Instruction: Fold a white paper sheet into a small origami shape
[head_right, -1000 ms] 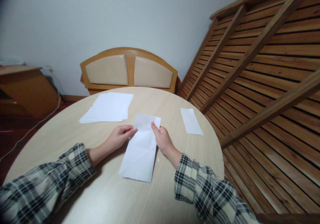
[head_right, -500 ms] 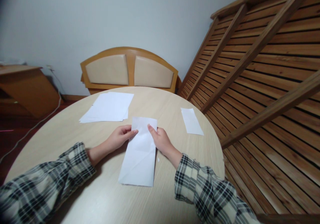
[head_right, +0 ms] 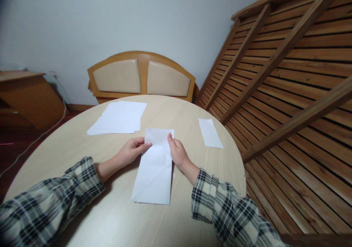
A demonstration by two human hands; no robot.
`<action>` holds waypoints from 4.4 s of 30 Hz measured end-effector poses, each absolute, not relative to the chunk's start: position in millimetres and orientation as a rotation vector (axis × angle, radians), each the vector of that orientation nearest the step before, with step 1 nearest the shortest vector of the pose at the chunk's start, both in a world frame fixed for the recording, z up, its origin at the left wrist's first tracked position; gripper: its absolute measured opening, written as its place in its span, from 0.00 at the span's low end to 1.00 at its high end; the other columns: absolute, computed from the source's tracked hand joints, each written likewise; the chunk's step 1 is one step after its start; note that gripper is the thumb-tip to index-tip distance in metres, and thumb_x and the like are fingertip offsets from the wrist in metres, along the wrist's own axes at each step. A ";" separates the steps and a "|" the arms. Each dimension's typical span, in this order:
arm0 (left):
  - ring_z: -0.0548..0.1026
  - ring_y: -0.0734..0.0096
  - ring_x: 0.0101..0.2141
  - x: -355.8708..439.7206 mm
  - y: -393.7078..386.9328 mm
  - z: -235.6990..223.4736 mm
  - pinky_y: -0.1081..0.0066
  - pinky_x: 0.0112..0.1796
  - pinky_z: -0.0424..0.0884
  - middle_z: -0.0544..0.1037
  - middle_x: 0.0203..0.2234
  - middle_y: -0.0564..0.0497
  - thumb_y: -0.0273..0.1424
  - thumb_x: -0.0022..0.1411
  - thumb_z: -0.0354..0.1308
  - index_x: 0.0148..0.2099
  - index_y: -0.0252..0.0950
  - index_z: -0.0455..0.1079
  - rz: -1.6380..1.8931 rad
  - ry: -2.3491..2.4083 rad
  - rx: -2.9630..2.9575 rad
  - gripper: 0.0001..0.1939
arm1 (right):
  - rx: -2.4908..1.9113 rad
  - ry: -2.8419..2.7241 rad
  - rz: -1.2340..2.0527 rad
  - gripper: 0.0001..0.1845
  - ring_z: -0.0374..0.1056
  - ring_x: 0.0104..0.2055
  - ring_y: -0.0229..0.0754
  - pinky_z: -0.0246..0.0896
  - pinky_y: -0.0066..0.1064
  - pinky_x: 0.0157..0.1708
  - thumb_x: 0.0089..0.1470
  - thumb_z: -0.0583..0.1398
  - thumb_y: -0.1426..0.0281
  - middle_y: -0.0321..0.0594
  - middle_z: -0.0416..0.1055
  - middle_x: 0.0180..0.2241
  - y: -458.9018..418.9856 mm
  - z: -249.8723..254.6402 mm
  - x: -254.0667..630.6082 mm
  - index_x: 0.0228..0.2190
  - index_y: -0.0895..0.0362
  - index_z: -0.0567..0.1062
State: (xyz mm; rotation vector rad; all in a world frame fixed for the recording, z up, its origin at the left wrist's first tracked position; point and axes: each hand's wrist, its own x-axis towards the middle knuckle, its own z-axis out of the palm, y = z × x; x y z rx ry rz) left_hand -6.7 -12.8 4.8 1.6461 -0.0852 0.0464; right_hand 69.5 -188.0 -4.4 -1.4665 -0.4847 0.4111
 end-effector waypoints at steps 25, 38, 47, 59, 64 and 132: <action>0.69 0.69 0.28 -10.2 -16.8 8.4 0.69 0.32 0.66 0.75 0.29 0.48 0.39 0.62 0.53 0.38 0.30 0.72 0.184 -0.155 1.896 0.16 | -1.721 -0.546 0.020 0.27 0.60 0.25 0.39 0.54 0.30 0.24 0.55 0.52 0.46 0.38 0.66 0.23 -190.2 2.6 69.2 0.23 0.56 0.67; 0.70 0.69 0.29 -8.1 -12.5 5.2 0.69 0.32 0.66 0.77 0.31 0.47 0.40 0.60 0.54 0.39 0.30 0.72 0.190 -0.116 1.825 0.16 | -1.634 -0.548 0.103 0.27 0.63 0.24 0.39 0.58 0.28 0.22 0.54 0.53 0.45 0.37 0.67 0.22 -191.7 -0.9 72.3 0.25 0.57 0.70; 0.66 0.72 0.25 2.8 5.7 -1.0 0.72 0.27 0.62 0.73 0.26 0.51 0.38 0.58 0.57 0.37 0.30 0.71 0.403 0.035 1.719 0.14 | -1.660 -0.591 0.210 0.26 0.59 0.20 0.37 0.52 0.28 0.20 0.53 0.54 0.46 0.33 0.63 0.18 -192.6 2.3 74.1 0.23 0.57 0.70; 0.62 0.76 0.23 -1.1 -2.8 1.5 0.74 0.25 0.58 0.67 0.23 0.55 0.42 0.59 0.56 0.31 0.34 0.67 0.202 -0.004 1.566 0.15 | -1.732 -0.592 0.124 0.22 0.55 0.22 0.36 0.46 0.28 0.21 0.52 0.58 0.52 0.33 0.60 0.20 -192.4 -2.7 77.8 0.20 0.56 0.65; 0.62 0.74 0.23 -3.4 -4.7 0.4 0.72 0.26 0.58 0.66 0.21 0.54 0.45 0.58 0.55 0.28 0.33 0.66 0.102 -0.047 1.752 0.19 | -1.723 -0.559 0.046 0.23 0.56 0.23 0.38 0.49 0.28 0.22 0.53 0.57 0.51 0.33 0.60 0.20 -192.5 -6.0 79.9 0.19 0.55 0.64; 0.61 0.74 0.22 -7.3 -6.4 2.4 0.73 0.24 0.58 0.67 0.21 0.53 0.45 0.60 0.53 0.28 0.33 0.68 0.083 -0.104 1.942 0.20 | -1.587 -0.573 0.016 0.19 0.54 0.26 0.38 0.51 0.29 0.27 0.55 0.56 0.55 0.32 0.56 0.22 -195.2 0.4 80.2 0.21 0.54 0.61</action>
